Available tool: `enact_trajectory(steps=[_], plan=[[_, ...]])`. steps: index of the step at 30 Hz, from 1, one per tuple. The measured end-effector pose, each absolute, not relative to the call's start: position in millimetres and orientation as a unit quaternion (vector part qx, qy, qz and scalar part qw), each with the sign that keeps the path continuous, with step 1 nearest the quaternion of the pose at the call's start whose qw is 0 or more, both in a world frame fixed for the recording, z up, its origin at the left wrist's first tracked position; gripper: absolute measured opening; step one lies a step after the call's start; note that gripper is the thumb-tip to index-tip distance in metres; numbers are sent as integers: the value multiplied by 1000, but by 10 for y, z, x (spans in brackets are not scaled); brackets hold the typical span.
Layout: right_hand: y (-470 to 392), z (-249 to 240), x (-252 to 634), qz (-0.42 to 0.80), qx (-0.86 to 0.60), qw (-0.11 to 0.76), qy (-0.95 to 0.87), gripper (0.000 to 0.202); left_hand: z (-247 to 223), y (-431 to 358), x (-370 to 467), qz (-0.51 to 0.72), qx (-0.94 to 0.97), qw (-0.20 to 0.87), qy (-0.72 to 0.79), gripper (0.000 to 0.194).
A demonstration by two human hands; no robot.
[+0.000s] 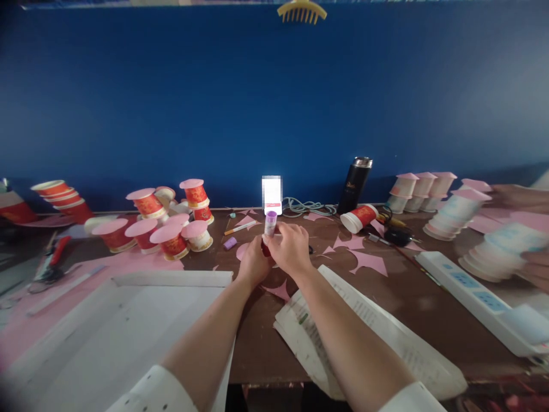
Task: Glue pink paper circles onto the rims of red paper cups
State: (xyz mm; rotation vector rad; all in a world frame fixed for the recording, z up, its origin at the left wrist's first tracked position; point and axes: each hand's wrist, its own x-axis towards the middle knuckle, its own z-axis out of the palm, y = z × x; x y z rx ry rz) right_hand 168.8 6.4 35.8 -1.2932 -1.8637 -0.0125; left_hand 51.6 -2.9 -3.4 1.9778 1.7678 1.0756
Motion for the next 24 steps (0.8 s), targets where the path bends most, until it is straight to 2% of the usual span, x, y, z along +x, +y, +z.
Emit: enact_trajectory(steps=[7,15,21,24], plan=[[62,296,1768,-107,-538,423,-721,16,-52,-17,539,384,673,135,617,36],[175,267,1645,-13,-517,454,-726,18,-45,-8,533,383,669,150,619,37],[34,289,1740,-50,-511,437,-739,18,-52,-23,523,387,679,131,609,33],[29,286,1800,-55,-514,479,-710,21,-50,-20,530,395,667,145,614,40]])
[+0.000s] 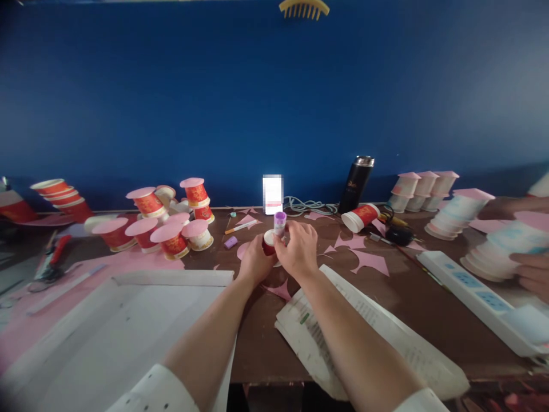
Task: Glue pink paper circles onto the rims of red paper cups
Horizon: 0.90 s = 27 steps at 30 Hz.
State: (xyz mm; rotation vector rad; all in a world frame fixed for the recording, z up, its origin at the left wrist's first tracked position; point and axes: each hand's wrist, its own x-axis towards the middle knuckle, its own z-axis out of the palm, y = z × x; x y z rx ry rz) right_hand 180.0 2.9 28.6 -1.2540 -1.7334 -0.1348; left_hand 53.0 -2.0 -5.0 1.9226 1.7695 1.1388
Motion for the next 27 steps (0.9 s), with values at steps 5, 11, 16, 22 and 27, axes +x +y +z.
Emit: enact_trajectory(steps=[5,11,16,22,27], plan=[[68,330,1851,44,-512,617,-596,28,4,-32,534,429,635,141,627,48],[96,304,1869,135,-504,643,-561,32,-7,-10,523,423,627,142,638,48],[108,284,1872,133,-522,624,-567,32,-53,16,516,416,643,150,626,48],[72,255,1843,91,-532,571,-618,29,-31,9,521,408,645,154,628,47],[87,186,1838,33,-548,517,-656,23,-8,9,537,389,640,144,647,47]])
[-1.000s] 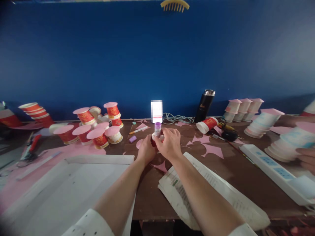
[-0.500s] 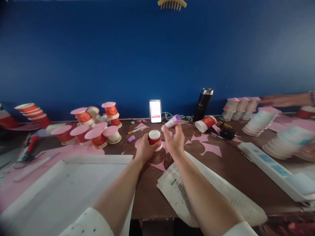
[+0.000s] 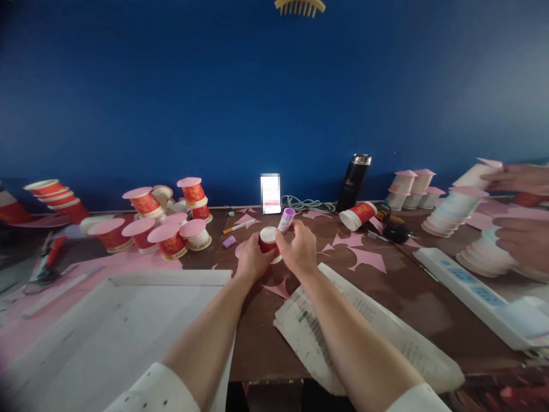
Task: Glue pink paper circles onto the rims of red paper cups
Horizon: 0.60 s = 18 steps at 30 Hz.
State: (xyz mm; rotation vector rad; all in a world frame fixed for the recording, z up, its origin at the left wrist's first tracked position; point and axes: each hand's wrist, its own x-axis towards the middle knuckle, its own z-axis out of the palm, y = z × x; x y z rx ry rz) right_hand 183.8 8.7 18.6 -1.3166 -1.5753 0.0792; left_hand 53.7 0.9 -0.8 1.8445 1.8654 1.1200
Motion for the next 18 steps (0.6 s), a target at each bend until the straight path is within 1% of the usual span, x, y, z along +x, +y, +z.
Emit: enact_trajectory(steps=[6,10,12,15,18], plan=[[160,149,1907,22,-596,503,-626,23,-15,12,526,395,644,161,635,52],[129,173,1901,60,-558,551,-618,26,-9,-1,519,395,644,155,637,50],[92,189,1870,58,-531,559,-634,25,-2,-8,521,396,642,158,637,49],[60,195,1833,47,-525,530,-664,22,-1,-7,526,393,642,158,639,47],[83,173,1848,30,-548,512,-661,19,-12,2,525,388,644,148,643,47]])
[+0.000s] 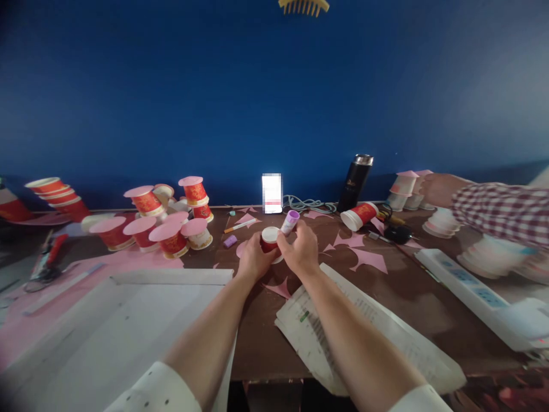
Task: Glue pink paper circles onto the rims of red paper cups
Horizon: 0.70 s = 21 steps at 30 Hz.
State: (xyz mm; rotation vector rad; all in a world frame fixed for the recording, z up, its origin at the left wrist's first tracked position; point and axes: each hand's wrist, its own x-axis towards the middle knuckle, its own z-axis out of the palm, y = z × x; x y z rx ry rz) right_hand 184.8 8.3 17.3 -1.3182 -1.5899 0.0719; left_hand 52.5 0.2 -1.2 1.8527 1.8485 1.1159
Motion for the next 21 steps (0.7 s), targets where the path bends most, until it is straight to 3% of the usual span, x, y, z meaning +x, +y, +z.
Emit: enact_trajectory(steps=[4,10,16,21], plan=[[138,145,1916,9,-589,491,-642,16,-30,7,516,390,646,162,636,51],[70,200,1893,51,-528,567,-630,24,-24,-1,516,399,643,166,633,49],[18,169,1811,6,-471,532,-704,19,-33,16,518,395,649,151,632,43],[53,154,1830,-47,-504,524,-685,13,-46,19,518,400,648,152,631,45]])
